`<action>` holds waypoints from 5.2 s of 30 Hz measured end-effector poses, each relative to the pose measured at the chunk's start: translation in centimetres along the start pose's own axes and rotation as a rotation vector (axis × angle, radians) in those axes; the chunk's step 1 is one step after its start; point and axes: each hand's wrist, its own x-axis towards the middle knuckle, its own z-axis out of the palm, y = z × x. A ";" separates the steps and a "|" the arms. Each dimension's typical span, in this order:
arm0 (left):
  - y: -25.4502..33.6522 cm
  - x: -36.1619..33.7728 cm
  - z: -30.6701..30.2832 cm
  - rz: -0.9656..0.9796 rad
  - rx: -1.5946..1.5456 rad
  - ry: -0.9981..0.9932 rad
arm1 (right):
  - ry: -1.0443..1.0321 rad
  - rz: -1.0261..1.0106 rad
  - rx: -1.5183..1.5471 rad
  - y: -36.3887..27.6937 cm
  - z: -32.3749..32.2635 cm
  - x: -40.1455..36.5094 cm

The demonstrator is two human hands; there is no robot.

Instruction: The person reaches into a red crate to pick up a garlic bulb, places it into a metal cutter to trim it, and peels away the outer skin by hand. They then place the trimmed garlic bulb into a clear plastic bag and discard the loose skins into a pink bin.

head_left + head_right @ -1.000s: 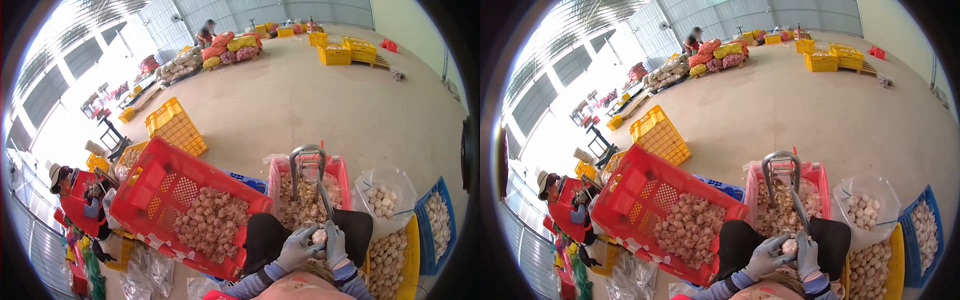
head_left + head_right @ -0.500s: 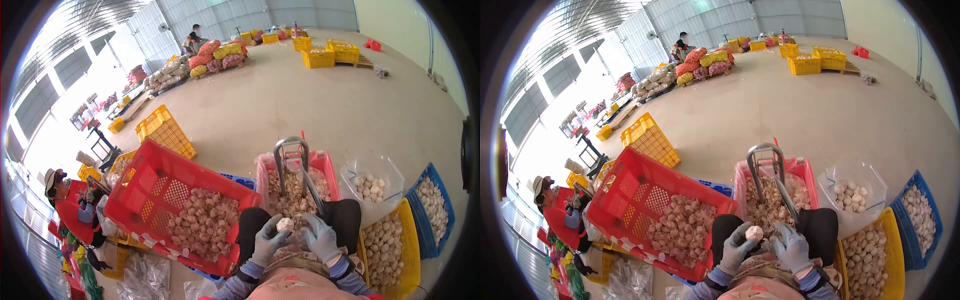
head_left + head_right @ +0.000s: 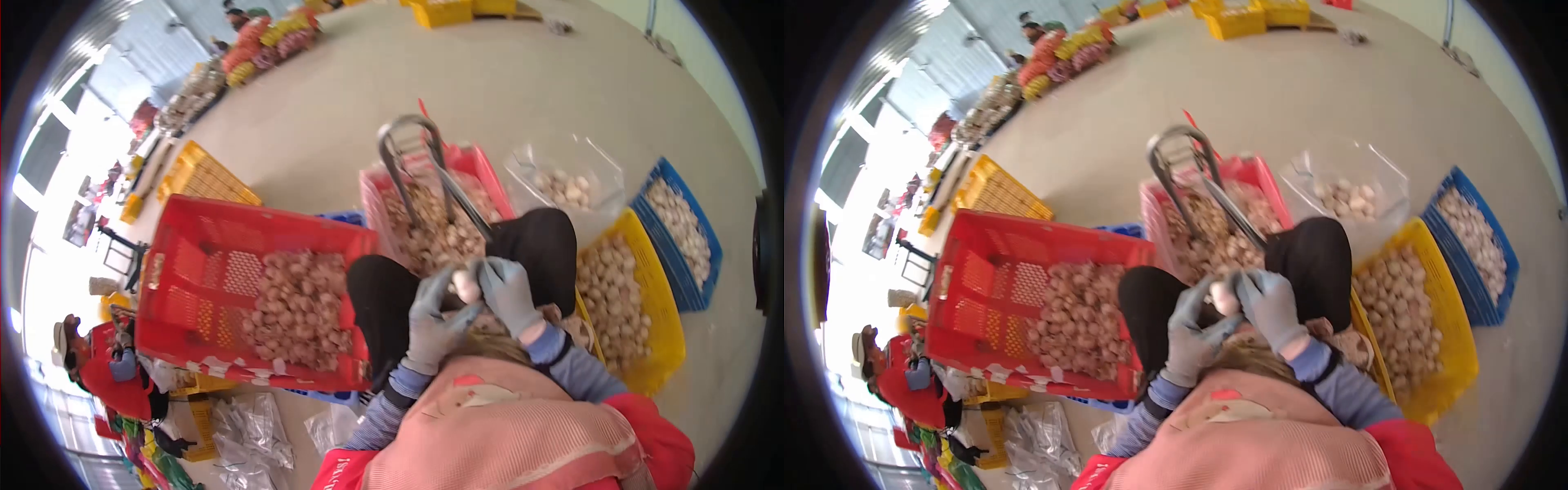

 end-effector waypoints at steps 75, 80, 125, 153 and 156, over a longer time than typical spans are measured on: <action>-25.7 2.7 -19.9 -0.633 -0.849 0.879 | -0.111 0.438 0.092 8.3 6.0 15.7; -16.6 6.8 -14.4 -0.279 -1.353 0.715 | -0.326 0.564 0.070 7.6 3.7 15.1; -7.6 14.4 -1.3 -0.742 -1.189 0.029 | -0.253 -0.134 -0.162 1.1 0.0 14.4; -6.5 10.0 0.5 -0.774 -1.049 0.035 | 0.017 0.111 -0.077 3.2 0.4 12.1; -6.9 11.2 0.1 -0.758 -0.996 0.114 | -0.100 -0.345 -0.478 3.9 0.7 15.6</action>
